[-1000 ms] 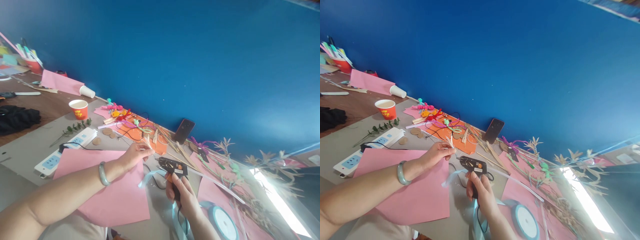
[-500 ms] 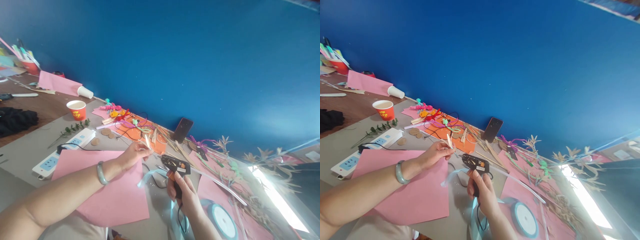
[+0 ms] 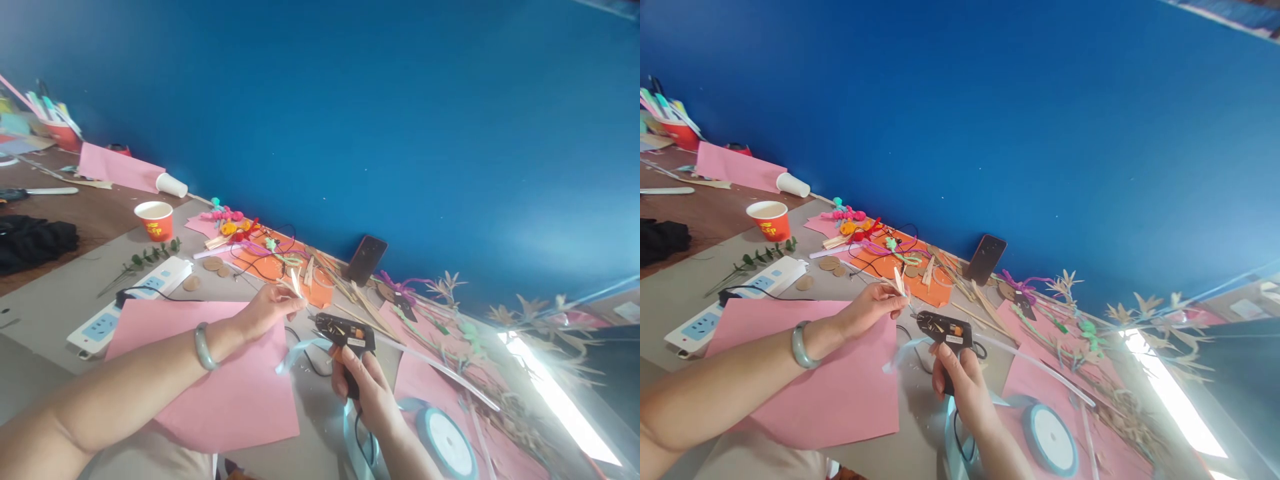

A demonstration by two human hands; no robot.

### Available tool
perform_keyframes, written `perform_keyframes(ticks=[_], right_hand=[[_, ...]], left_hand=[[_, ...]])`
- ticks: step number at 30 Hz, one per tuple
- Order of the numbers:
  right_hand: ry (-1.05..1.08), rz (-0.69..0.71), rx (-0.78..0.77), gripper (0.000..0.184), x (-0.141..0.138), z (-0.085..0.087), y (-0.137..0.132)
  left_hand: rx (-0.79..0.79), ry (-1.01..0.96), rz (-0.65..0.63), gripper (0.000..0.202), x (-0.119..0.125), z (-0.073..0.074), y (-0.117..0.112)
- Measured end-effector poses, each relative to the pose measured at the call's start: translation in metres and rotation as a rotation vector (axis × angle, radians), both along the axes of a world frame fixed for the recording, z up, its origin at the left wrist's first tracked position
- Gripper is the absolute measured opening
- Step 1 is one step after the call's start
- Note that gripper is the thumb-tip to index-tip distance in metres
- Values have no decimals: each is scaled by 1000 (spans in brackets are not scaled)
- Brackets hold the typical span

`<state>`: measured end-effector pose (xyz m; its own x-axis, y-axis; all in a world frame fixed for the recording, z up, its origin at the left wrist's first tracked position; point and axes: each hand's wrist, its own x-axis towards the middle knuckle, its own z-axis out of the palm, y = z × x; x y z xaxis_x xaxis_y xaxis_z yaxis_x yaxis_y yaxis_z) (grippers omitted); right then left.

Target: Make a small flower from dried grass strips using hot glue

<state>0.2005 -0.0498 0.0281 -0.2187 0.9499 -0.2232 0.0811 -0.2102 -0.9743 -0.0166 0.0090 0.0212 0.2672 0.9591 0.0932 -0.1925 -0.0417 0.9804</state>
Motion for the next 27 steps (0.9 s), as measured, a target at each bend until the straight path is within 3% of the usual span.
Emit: perform_keyframes(ticks=[11,21,27], right_hand=[[115,-35,-2,43,3,-7,2],[113,-18,-4,41,4,-6,1],[114,-38,17,41,3,-5,1]], left_hand=[[78,7,-69,37,-1,5,-2],[33,-101,-21,35,0,-7,5],[50,-99,-53,33,-1,-3,2]])
